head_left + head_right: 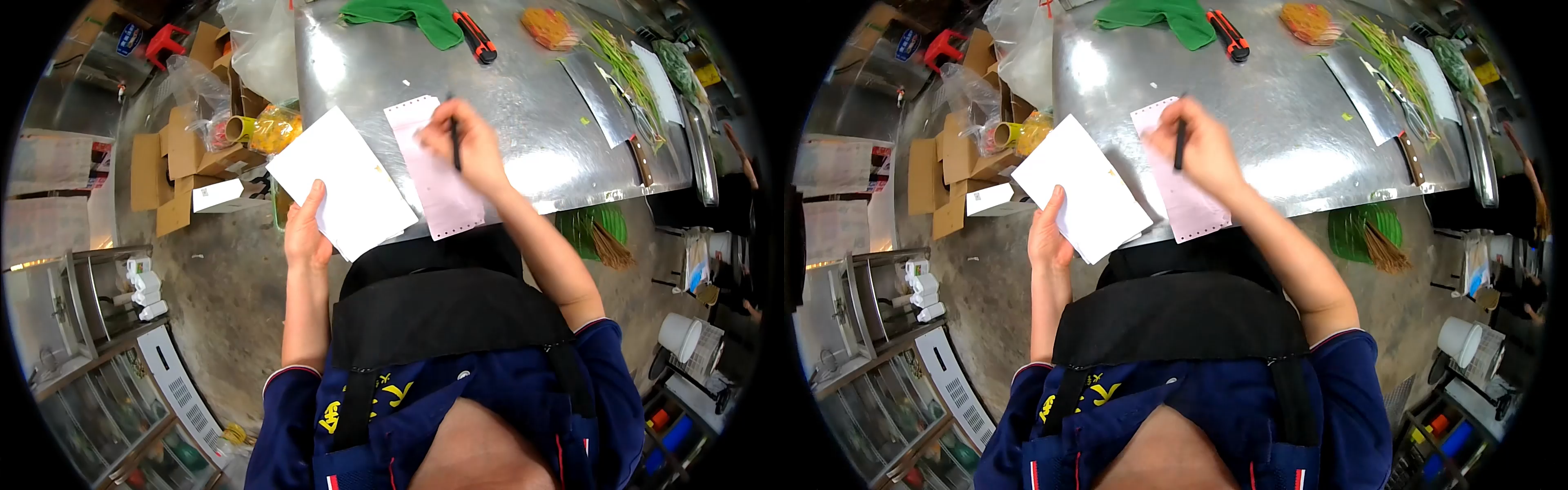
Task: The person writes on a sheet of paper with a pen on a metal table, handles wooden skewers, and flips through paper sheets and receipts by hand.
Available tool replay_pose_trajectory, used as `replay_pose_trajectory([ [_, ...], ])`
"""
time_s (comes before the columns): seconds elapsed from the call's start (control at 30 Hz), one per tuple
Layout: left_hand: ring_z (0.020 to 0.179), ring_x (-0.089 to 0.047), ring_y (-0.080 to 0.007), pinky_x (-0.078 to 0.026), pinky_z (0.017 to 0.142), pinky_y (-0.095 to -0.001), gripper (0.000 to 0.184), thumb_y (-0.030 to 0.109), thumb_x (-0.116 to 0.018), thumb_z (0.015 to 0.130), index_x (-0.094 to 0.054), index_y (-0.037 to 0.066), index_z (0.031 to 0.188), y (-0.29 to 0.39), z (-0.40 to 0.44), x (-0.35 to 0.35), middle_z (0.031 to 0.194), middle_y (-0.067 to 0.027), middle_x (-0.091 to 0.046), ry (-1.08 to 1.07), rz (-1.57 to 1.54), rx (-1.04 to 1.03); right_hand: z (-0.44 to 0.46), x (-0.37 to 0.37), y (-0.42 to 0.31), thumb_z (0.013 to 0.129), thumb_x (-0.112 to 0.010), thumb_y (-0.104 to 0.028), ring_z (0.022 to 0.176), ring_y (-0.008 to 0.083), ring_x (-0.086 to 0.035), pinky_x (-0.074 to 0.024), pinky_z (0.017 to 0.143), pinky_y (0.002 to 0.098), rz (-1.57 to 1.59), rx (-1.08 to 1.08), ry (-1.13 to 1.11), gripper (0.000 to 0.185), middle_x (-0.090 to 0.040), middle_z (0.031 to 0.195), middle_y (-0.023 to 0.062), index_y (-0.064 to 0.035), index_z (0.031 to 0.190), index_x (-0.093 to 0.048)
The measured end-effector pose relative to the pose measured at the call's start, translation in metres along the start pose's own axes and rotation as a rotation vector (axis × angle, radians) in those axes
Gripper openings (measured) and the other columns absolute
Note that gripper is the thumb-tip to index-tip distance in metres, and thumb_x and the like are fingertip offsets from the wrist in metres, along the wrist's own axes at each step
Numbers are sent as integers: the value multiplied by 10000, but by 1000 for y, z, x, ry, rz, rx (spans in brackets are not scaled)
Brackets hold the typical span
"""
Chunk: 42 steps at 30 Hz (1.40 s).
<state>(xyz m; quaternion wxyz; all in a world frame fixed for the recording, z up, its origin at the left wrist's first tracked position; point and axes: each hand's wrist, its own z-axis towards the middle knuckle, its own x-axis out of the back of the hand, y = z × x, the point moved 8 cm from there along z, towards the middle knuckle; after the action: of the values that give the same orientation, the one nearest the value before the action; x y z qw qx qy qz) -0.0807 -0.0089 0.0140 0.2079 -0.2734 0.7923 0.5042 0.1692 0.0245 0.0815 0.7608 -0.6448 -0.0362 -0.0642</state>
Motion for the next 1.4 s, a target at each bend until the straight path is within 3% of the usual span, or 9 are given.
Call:
replay_pose_trajectory([
  [0.2, 1007, -621, -219, -516, 873, -356, 385, 109, -630, 904, -510, -46, 1235, -20, 1, -16, 1144, -137, -620, -18, 91, 61, -40, -28, 23, 768, -774, -187, 694, 158, -647, -507, 651, 284, -53, -230, -37, 307, -651, 748, 46, -67, 919, -535],
  [0.3, 1003, -621, -231, -515, 871, -356, 383, 110, -615, 912, -501, -59, 1237, -22, 2, -15, 1146, -151, -613, -8, 134, 70, -36, -12, 22, 778, -757, -191, 669, 169, -645, -501, 626, 289, -107, -76, -6, 293, -643, 727, 48, -70, 926, -534],
  [0.43, 1065, -601, -301, -527, 883, -417, 404, 75, -534, 935, -425, -92, 1286, -16, 2, 1, 1202, -201, -574, 50, 186, 38, -31, 34, 11, 758, -761, -206, 702, 298, -634, -500, 623, 379, -799, -36, 175, 349, -628, 772, 100, -72, 973, -521],
  [0.5, 1082, -593, -322, -521, 905, -438, 423, 60, -523, 933, -395, -63, 1317, -23, 14, 18, 1235, -203, -554, 67, 185, 35, -32, 34, 27, 723, -773, -201, 747, 353, -619, -485, 642, 433, -895, -36, 165, 392, -624, 813, 118, -76, 982, -508],
  [0.83, 1061, -592, -332, -489, 908, -447, 401, 94, -493, 956, -407, -59, 1317, -21, 22, 16, 1223, -191, -561, 99, 252, -27, -27, 41, 54, 706, -726, -94, 788, 350, -632, -478, 663, 439, -699, -154, 184, 331, -641, 845, 113, -101, 970, -526],
  [0.87, 1059, -592, -332, -488, 909, -448, 404, 94, -495, 955, -405, -59, 1318, -22, 24, 17, 1222, -192, -560, 96, 251, -29, -27, 43, 53, 723, -717, -84, 730, 284, -641, -486, 637, 396, -693, -114, 201, 295, -641, 797, 81, -116, 949, -530],
  [1.03, 1080, -578, -331, -475, 925, -478, 426, 139, -509, 954, -402, -27, 1331, -24, 27, 3, 1232, -174, -556, 41, 264, 1, -18, 53, 62, 741, -743, -93, 726, 120, -551, -477, 651, 275, 114, -174, 296, 349, -565, 809, 3, -98, 991, -500],
  [1.1, 1122, -552, -339, -455, 959, -489, 420, 232, -446, 986, -405, -7, 1329, -34, 32, -17, 1249, -157, -544, -60, 305, 55, -13, 51, 34, 739, -747, -87, 791, 118, -535, -474, 709, 273, 217, -27, 231, 395, -544, 850, 1, -81, 1026, -476],
  [1.4, 1214, -511, -280, -394, 1042, -425, 510, 367, -402, 999, -383, 25, 1376, -58, 4, -126, 1366, -159, -481, -416, 25, 171, -37, 44, -9, 676, -748, -116, 882, 295, -579, -477, 746, 384, -287, 105, 293, 459, -550, 945, 119, -77, 1040, -472],
])
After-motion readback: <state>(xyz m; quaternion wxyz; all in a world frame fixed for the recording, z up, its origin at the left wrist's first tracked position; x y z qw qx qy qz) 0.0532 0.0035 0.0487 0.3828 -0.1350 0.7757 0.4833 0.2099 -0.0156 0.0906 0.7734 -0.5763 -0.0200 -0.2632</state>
